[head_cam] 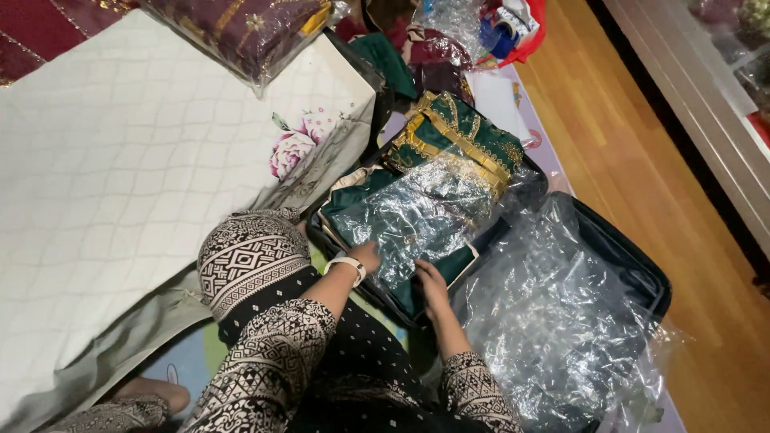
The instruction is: The person takes a folded green garment from a suitcase and places it on a white surface. They then place a clear plastic bag over the garment, seal it, and smooth it out to remove air.
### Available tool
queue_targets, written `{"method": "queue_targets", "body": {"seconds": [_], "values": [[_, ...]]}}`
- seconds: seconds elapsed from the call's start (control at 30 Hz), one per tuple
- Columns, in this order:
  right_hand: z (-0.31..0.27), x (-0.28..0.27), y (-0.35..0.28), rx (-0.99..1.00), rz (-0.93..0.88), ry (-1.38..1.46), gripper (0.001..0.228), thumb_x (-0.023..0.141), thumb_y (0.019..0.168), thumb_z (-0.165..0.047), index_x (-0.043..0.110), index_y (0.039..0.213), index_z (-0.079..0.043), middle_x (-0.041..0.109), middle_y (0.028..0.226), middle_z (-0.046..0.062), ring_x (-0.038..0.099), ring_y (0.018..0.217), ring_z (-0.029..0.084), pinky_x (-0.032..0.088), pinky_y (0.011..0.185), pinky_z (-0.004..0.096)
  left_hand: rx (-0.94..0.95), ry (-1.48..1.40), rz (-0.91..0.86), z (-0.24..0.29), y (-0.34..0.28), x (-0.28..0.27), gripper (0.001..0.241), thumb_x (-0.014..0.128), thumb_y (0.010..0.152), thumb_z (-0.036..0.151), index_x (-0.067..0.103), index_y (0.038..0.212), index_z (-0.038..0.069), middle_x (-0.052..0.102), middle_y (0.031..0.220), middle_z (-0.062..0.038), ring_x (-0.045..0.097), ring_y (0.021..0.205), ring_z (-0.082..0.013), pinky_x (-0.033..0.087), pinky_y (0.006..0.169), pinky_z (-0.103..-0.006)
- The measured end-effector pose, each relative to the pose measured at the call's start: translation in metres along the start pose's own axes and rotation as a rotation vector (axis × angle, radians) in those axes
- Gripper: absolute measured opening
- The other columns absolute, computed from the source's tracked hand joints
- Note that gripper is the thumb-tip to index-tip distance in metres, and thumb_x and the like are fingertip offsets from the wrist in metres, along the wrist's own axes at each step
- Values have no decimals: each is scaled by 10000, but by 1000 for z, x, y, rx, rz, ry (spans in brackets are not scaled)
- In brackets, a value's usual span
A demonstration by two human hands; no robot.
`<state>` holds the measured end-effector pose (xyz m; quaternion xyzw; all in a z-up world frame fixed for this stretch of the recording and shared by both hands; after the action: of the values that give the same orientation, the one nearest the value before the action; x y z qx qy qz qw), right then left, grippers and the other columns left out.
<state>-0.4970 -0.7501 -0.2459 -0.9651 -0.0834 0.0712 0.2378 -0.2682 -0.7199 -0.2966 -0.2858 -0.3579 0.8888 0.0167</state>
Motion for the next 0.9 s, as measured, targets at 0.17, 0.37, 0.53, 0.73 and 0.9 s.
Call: {"method": "queue_targets", "body": {"seconds": [0.17,0.37,0.53,0.73,0.9], "values": [[-32,-26,6,-148,109,-108,296,621,940,-182,789,1180,-149,719,1214,190,641,1188,319,490,1020,437,-74,46,46,23,-50,-34,607,483,981,283,383,1551,102,387,1487,-333,538,1298,-489,526,985,-587],[-95,-139,13,-286,236,-304,180,721,924,-242,775,1078,-166,746,1102,128,686,1009,289,531,918,431,-128,137,74,16,-41,-34,523,518,942,270,529,1413,43,431,1473,-280,454,1370,-495,428,1103,-597],[-94,-260,21,-311,265,-670,193,780,905,-228,751,1078,-149,750,1061,151,718,959,388,551,853,499,-91,205,0,38,-74,-38,511,457,959,224,533,1415,6,475,1465,-287,458,1375,-492,403,1120,-617],[-25,-351,43,-187,502,-1064,118,742,877,-262,744,991,-291,764,1036,-51,729,984,226,564,874,400,-11,447,-111,35,-80,-23,512,428,988,223,512,1434,-14,507,1464,-299,453,1391,-493,305,1165,-615],[-71,-266,3,-281,662,-1171,490,720,853,-256,708,1322,-113,541,1513,211,515,1303,486,358,996,702,106,316,-80,45,-77,-21,565,452,988,290,435,1514,84,515,1446,-304,497,1372,-469,398,1154,-560]]}}
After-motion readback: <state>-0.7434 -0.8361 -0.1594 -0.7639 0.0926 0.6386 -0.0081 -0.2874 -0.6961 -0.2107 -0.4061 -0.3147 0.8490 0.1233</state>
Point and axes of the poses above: each hand's wrist, its own y-axis towards the middle knuckle, its own x-axis out of the palm, z = x × y, the point moved 9 cm from there along y, towards the middle knuckle
